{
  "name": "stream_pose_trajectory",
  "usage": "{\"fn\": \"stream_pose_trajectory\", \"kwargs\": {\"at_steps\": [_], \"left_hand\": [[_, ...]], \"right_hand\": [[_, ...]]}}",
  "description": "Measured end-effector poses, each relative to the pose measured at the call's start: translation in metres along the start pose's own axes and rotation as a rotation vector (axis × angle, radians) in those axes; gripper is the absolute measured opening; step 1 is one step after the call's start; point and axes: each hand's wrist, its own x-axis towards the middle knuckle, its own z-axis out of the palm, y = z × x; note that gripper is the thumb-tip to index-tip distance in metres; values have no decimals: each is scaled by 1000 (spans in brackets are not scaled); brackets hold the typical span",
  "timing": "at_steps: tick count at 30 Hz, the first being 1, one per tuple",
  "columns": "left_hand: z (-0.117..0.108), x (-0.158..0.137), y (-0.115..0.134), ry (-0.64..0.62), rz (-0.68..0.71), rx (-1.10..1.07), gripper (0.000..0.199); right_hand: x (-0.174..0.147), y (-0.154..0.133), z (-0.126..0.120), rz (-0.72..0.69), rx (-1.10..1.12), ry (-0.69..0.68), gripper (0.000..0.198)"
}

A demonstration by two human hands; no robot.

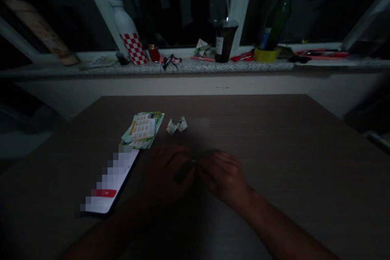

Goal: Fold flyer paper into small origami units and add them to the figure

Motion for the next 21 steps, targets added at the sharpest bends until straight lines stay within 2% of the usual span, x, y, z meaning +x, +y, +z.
{"fn": "stream_pose_trajectory", "kwargs": {"at_steps": [2,8,14,21], "left_hand": [[-1,3,-1,0,38,29,4],[-4,5,-3,23,94,44,2],[-4,8,-3,-17,89,42,3],[-7,11,-5,-1,60,29,2]], "right_hand": [[0,-1,1,-17,-39,-2,10],[0,-5,-1,-57,-63,-12,14],[-1,-5,-1,-69,-63,-39,16],[-1,-6,-2,-62,-30,-28,15]]}}
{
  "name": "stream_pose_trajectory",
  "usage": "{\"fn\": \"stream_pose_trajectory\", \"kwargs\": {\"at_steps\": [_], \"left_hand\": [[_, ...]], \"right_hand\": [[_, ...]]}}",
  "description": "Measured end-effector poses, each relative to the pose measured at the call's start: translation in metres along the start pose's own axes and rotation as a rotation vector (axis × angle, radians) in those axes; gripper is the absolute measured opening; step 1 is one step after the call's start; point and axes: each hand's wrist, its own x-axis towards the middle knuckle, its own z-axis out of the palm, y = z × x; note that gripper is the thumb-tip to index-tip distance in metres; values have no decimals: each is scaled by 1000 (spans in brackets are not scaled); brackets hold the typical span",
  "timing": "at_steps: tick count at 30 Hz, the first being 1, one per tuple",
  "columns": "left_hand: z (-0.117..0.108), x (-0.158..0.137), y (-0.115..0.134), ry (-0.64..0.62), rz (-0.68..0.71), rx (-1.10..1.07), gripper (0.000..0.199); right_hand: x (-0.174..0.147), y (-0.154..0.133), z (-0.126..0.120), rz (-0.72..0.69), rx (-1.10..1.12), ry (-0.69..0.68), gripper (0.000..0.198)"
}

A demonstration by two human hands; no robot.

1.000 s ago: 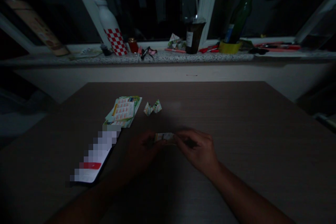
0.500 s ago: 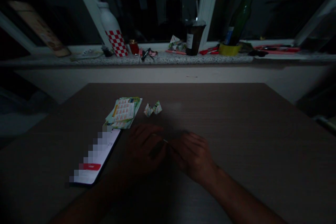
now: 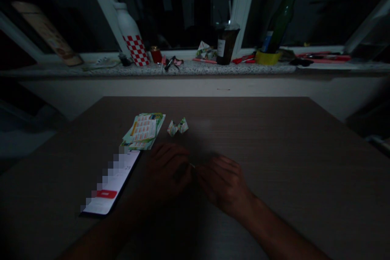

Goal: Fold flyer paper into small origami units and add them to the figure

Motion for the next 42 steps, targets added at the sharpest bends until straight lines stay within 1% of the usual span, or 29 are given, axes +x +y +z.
{"fn": "stream_pose_trajectory", "kwargs": {"at_steps": [6,12,15,16,18,20,21,23,25,27,29,31,33,35,37,39,42], "left_hand": [[-6,3,-6,18,-32,47,3],[-9,4,-18,41,-73,101,3],[-12,1,-29,63,-133,129,4],[-14,0,-31,88,-174,139,6],[-15,-3,-31,75,-247,88,5],[-13,-5,-24,31,-363,-39,3],[-10,-5,-19,-12,-428,-124,11],[-3,-6,-9,-21,-572,-310,24],[5,-7,-3,-58,-706,-610,29],[13,-9,0,-106,-823,-965,27],[18,-11,0,-113,-907,-1192,35],[20,-12,1,-101,-956,-1271,43],[20,-13,2,-100,-986,-1255,45],[20,-13,4,-108,-1007,-1223,45],[20,-13,4,-103,-1017,-1211,45],[20,-14,5,-89,-1011,-1205,39],[20,-14,6,-101,-988,-1145,21]], "right_hand": [[-1,0,0,-15,18,22,21],[5,-2,-3,62,87,49,16],[7,-3,-5,154,121,102,10],[8,-4,-5,207,127,123,8],[7,-5,-5,352,149,160,4],[7,-5,-3,515,198,188,4],[7,-6,-2,586,231,201,4],[8,-5,0,687,311,226,5],[8,-4,2,756,417,245,6],[8,-2,4,816,537,272,6],[7,-1,6,853,625,296,14],[5,1,7,859,645,286,18],[4,2,8,834,602,228,16],[2,4,8,765,508,142,14],[0,5,7,661,399,77,17],[-1,7,6,554,312,72,24],[-2,8,5,408,244,111,29]]}}
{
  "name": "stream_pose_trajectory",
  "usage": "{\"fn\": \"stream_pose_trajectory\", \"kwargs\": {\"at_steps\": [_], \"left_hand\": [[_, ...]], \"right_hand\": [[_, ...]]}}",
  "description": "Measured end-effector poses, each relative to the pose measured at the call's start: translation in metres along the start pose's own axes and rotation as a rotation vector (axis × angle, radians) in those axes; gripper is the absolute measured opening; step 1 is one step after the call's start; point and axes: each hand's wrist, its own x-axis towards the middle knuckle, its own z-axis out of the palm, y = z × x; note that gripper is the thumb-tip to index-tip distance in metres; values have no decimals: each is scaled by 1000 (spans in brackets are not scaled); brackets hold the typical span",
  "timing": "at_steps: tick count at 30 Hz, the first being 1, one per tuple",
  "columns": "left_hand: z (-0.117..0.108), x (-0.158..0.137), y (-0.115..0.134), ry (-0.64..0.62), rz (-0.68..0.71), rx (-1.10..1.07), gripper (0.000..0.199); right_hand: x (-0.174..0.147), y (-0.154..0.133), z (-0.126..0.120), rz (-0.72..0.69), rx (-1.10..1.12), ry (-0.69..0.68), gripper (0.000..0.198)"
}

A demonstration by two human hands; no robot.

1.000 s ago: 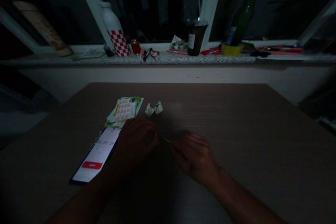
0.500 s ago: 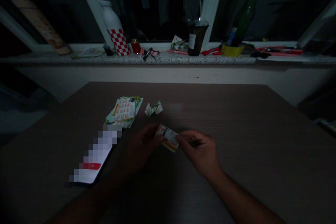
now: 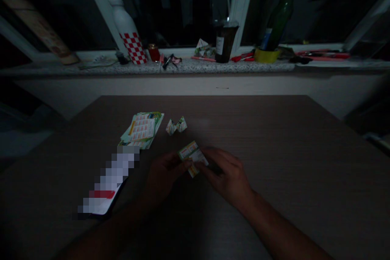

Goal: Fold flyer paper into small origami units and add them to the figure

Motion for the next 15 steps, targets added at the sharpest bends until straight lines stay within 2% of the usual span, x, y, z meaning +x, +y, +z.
{"fn": "stream_pose_trajectory", "kwargs": {"at_steps": [3,8,15], "left_hand": [[0,-1,1,7,-5,107,18],[-2,-2,2,-4,14,132,18],[-3,-4,1,-16,80,106,35]], "right_hand": [[0,1,0,-79,-43,-30,24],[-1,3,-1,-61,-134,-116,27],[0,-2,-1,-45,-113,-205,38]]}}
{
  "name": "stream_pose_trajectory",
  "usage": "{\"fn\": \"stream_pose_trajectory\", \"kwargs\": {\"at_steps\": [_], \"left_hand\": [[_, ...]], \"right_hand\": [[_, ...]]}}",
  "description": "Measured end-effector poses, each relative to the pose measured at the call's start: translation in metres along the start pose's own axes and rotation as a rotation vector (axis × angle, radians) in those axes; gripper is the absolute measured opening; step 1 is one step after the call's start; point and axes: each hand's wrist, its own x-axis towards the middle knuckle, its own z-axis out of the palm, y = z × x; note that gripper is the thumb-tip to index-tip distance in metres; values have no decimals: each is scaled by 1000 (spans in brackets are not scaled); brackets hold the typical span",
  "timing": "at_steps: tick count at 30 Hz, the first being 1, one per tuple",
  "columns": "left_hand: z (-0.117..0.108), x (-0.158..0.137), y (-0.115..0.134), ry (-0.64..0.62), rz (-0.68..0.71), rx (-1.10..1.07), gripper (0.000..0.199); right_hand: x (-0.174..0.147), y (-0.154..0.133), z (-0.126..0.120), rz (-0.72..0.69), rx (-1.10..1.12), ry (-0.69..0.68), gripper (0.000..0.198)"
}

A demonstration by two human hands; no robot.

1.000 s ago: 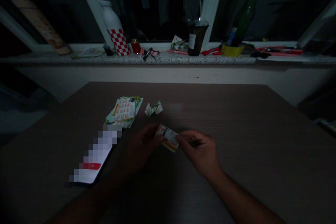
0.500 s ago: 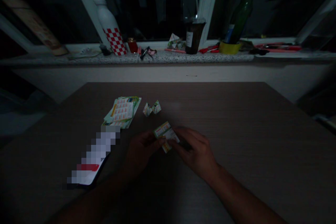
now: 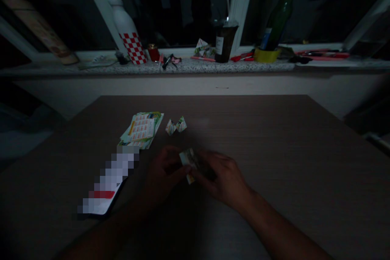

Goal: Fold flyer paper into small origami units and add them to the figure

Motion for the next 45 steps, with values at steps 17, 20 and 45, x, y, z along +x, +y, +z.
{"fn": "stream_pose_trajectory", "kwargs": {"at_steps": [17,20,45], "left_hand": [[-15,2,14,-386,769,1096,25],[-15,4,9,-457,733,1117,19],[-22,12,8,-533,411,1064,17]], "right_hand": [[-3,10,2,198,96,-31,24],[-2,15,2,171,-4,-127,20],[0,17,-12,125,-96,-412,28]]}}
